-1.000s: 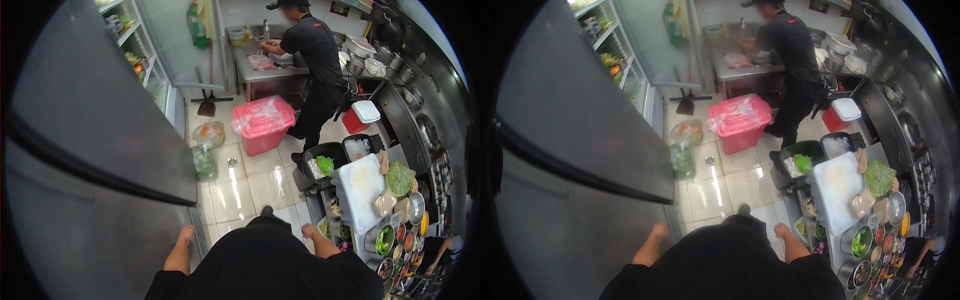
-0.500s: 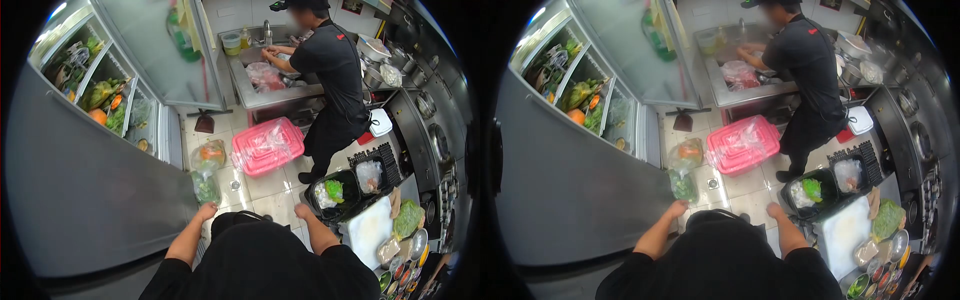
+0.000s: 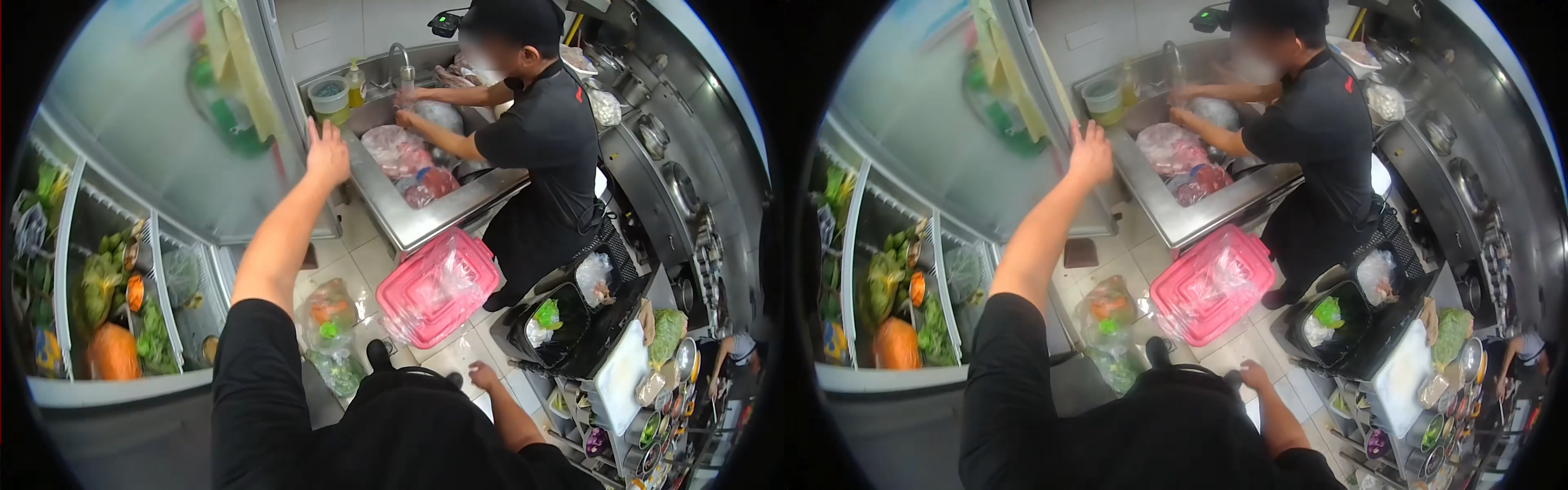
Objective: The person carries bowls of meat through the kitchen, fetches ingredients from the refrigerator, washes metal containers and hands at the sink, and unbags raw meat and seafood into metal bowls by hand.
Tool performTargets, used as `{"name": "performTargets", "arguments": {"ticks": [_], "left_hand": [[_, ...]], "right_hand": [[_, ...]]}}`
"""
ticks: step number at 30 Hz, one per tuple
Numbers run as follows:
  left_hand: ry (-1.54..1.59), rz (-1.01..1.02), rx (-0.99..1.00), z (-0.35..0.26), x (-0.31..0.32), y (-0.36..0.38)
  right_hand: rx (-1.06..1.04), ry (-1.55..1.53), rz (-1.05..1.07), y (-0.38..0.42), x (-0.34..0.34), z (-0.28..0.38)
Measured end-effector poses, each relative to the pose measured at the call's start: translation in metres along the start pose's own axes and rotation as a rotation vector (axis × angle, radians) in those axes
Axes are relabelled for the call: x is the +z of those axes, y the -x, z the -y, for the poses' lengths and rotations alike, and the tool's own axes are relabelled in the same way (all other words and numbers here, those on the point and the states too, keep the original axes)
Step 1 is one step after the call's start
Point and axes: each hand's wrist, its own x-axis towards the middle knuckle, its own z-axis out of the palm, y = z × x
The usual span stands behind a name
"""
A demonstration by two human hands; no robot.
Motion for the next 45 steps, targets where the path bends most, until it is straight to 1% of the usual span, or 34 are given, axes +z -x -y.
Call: {"name": "performTargets", "arguments": {"ticks": [1,2,3,5,6,9,10,12,13,15,17,18,19,20,21,22,24,25,26,27,28,29,30,32,34,35,37,38,39,40,42,43,44,45], "left_hand": [[-0.161,0.066,0.028,0.012,0.003,-0.018],[-0.323,0.132,0.058,0.021,0.006,-0.033],[-0.335,0.317,0.112,0.029,0.008,-0.047],[-0.358,0.433,0.186,0.031,0.0,-0.038],[-0.347,0.46,0.162,0.023,0.039,-0.048],[-0.438,0.414,0.19,0.009,0.048,-0.023],[-0.324,0.474,0.246,0.014,0.022,-0.012],[-0.24,0.447,0.207,0.005,0.026,0.011],[-0.176,0.446,0.152,-0.003,0.029,0.026],[0.166,0.537,0.019,-0.025,0.048,0.05],[0.641,0.796,-0.008,-0.064,0.11,0.073],[0.965,0.908,-0.058,-0.094,0.148,0.088],[1.004,0.96,-0.004,-0.136,0.199,0.1],[1.044,1.011,0.052,-0.179,0.247,0.112],[1.09,0.989,0.043,-0.217,0.28,0.124],[1.138,0.97,0.032,-0.251,0.303,0.137],[1.302,0.858,-0.272,-0.303,0.326,0.159],[1.362,0.944,-0.28,-0.315,0.332,0.159],[1.435,0.918,-0.234,-0.336,0.365,0.162],[1.507,0.89,-0.19,-0.358,0.396,0.168],[1.398,0.877,-0.258,-0.358,0.385,0.17],[1.287,0.862,-0.32,-0.35,0.359,0.168],[1.32,0.827,-0.33,-0.347,0.351,0.171],[1.371,0.774,-0.341,-0.344,0.346,0.18],[1.349,0.853,-0.35,-0.347,0.335,0.196],[1.363,0.836,-0.38,-0.353,0.333,0.214],[1.471,0.737,-0.457,-0.353,0.296,0.255],[1.465,0.754,-0.375,-0.352,0.283,0.277],[1.458,0.804,-0.503,-0.36,0.276,0.301],[1.456,0.854,-0.63,-0.373,0.276,0.327],[1.575,0.722,-0.75,-0.394,0.272,0.392],[1.547,0.835,-0.763,-0.404,0.256,0.415],[1.573,0.707,-0.679,-0.42,0.25,0.447],[1.561,0.753,-0.797,-0.446,0.255,0.484]], "right_hand": [[0.1,-0.014,0.024,0.008,0.004,0.017],[0.298,-0.18,0.045,0.013,0.017,0.02],[0.495,-0.348,0.065,0.016,0.027,0.02],[0.538,-0.299,0.077,0.016,0.029,0.032],[0.561,-0.252,0.098,0.015,0.028,0.039],[0.514,-0.124,0.077,0.002,0.03,0.044],[0.529,-0.134,0.081,-0.006,0.032,0.046],[0.43,-0.047,0.025,-0.022,0.031,0.051],[0.431,-0.081,0.015,-0.031,0.031,0.055],[0.383,-0.101,0.061,-0.054,0.032,0.057],[0.389,-0.122,0.078,-0.078,0.033,0.061],[0.283,-0.187,0.105,-0.089,0.036,0.058],[0.182,-0.253,0.137,-0.098,0.042,0.055],[0.392,-0.412,0.148,-0.11,0.046,0.057],[0.605,-0.565,0.155,-0.127,0.044,0.062],[0.776,-0.66,0.053,-0.139,0.034,0.083],[0.926,-0.808,-0.244,-0.166,0.044,0.084],[0.983,-0.93,-0.31,-0.176,0.045,0.087],[1.04,-1.05,-0.375,-0.184,0.041,0.091],[0.866,-1.152,-0.243,-0.187,0.031,0.093],[0.687,-1.249,-0.109,-0.189,0.028,0.091],[0.803,-1.206,-0.081,-0.194,0.045,0.056],[0.818,-1.19,-0.065,-0.186,0.048,0.043],[0.714,-1.377,-0.024,-0.18,0.052,0.029],[0.671,-1.258,0.05,-0.175,0.053,0.015],[0.648,-1.222,0.096,-0.168,0.05,0.008],[0.638,-1.184,0.213,-0.148,0.033,-0.003],[0.617,-1.161,0.26,-0.141,0.023,-0.006],[0.682,-1.108,0.226,-0.136,0.019,-0.013],[0.669,-1.101,0.232,-0.133,0.017,-0.016],[0.657,-0.789,0.289,-0.128,0.01,-0.024],[0.733,-0.809,0.337,-0.127,0.003,-0.029],[0.73,-0.804,0.346,-0.121,0.001,-0.032],[0.729,-0.665,0.362,-0.113,0.003,-0.035]]}}
